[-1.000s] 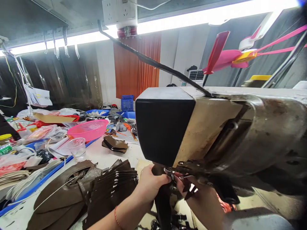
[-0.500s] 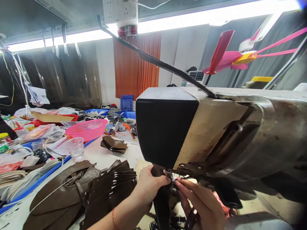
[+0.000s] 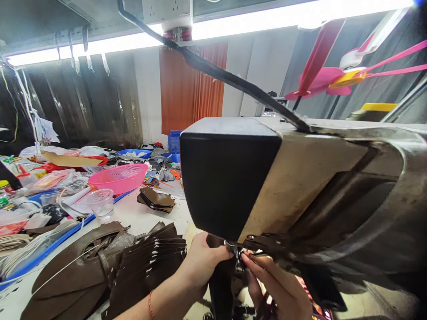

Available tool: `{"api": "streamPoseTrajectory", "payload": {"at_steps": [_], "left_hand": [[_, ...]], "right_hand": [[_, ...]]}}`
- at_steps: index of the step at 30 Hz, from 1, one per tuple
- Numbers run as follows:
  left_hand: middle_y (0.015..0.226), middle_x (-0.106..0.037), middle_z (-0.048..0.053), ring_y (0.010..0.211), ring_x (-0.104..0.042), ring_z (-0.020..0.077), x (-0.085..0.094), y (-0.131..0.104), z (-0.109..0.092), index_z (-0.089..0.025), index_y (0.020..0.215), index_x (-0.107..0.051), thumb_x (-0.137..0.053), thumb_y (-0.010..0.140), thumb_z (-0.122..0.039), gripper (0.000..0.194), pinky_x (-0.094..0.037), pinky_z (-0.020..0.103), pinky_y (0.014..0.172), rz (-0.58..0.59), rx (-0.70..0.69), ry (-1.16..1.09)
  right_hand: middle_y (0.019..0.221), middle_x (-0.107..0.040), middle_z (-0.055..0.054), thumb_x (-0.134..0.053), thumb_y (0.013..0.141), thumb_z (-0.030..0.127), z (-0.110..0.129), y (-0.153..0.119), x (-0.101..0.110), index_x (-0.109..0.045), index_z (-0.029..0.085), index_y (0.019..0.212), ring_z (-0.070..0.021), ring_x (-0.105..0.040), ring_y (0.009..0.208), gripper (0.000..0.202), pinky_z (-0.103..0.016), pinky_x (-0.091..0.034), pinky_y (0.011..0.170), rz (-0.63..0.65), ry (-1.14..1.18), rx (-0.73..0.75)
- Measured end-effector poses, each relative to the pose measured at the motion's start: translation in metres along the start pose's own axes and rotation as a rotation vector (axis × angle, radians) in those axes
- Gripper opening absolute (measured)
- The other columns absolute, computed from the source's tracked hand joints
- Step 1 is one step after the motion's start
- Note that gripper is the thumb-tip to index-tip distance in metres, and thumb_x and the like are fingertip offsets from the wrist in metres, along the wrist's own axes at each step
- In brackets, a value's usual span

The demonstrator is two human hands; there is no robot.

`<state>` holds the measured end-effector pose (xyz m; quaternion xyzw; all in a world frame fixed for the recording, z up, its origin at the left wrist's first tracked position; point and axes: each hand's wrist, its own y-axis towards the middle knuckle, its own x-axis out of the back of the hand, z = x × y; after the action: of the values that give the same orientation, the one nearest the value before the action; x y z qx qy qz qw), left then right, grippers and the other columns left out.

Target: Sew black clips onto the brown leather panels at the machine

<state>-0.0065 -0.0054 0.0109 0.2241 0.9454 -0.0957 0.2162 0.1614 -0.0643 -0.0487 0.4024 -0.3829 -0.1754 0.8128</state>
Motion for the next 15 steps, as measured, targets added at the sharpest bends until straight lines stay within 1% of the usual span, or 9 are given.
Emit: {"api": "streamPoseTrajectory", "payload": {"at_steps": [2, 4, 6, 9, 12, 15], "left_hand": [[0.082, -0.07, 0.007, 0.075, -0.063, 0.0187, -0.0015, -0.0002, -0.0025, -0.011, 0.084, -0.07, -0.071, 0.064, -0.017, 0.022, -0.047, 0.027, 0.071, 0.034, -0.001, -0.017], [0.082, -0.07, 0.007, 0.077, -0.064, 0.0195, -0.0019, -0.0007, -0.0027, -0.012, 0.087, -0.071, -0.072, 0.064, -0.017, 0.024, -0.048, 0.028, 0.072, 0.034, -0.012, -0.026], [0.08, -0.07, 0.007, 0.073, -0.063, 0.0194, -0.001, -0.0011, -0.0003, -0.011, 0.083, -0.07, -0.073, 0.063, -0.018, 0.021, -0.048, 0.028, 0.069, 0.009, -0.011, -0.016], [0.078, -0.07, 0.007, 0.069, -0.062, 0.0185, 0.0012, -0.0012, 0.0045, -0.011, 0.079, -0.069, -0.074, 0.063, -0.018, 0.018, -0.047, 0.028, 0.066, -0.018, -0.019, -0.009], [0.082, -0.071, 0.007, 0.074, -0.063, 0.0193, 0.0018, 0.0003, 0.0058, -0.012, 0.088, -0.07, -0.075, 0.064, -0.02, 0.026, -0.048, 0.028, 0.069, -0.006, -0.029, -0.021], [0.083, -0.071, 0.008, 0.075, -0.063, 0.0201, 0.0008, 0.0013, 0.0044, -0.012, 0.09, -0.07, -0.078, 0.061, -0.023, 0.032, -0.048, 0.028, 0.069, -0.028, -0.014, -0.009]], "right_hand": [[0.1, -0.073, -0.005, -0.064, 0.079, 0.015, 0.0031, 0.0065, -0.0006, -0.068, 0.026, 0.113, -0.0228, -0.072, 0.081, 0.036, -0.03, -0.059, 0.067, -0.013, -0.131, 0.175], [0.099, -0.073, -0.007, -0.064, 0.08, 0.013, 0.0049, 0.0105, -0.0014, -0.066, 0.023, 0.112, -0.0218, -0.072, 0.081, 0.034, -0.029, -0.059, 0.067, -0.016, -0.163, 0.221], [0.098, -0.073, -0.007, -0.063, 0.08, 0.012, 0.0061, 0.0113, -0.0022, -0.065, 0.023, 0.113, -0.021, -0.072, 0.08, 0.035, -0.028, -0.059, 0.066, -0.037, -0.161, 0.225], [0.098, -0.073, -0.006, -0.063, 0.079, 0.012, 0.0078, 0.0093, -0.0033, -0.063, 0.026, 0.115, -0.0227, -0.071, 0.083, 0.039, -0.031, -0.059, 0.067, -0.069, -0.181, 0.224], [0.1, -0.073, -0.005, -0.059, 0.082, 0.012, 0.0094, 0.0075, -0.0044, -0.063, 0.026, 0.115, -0.0228, -0.071, 0.085, 0.037, -0.033, -0.058, 0.072, -0.049, -0.169, 0.185], [0.099, -0.073, -0.005, -0.058, 0.084, 0.015, 0.0094, 0.0064, -0.0053, -0.064, 0.026, 0.112, -0.0222, -0.071, 0.084, 0.031, -0.033, -0.058, 0.071, -0.045, -0.168, 0.136]]}}
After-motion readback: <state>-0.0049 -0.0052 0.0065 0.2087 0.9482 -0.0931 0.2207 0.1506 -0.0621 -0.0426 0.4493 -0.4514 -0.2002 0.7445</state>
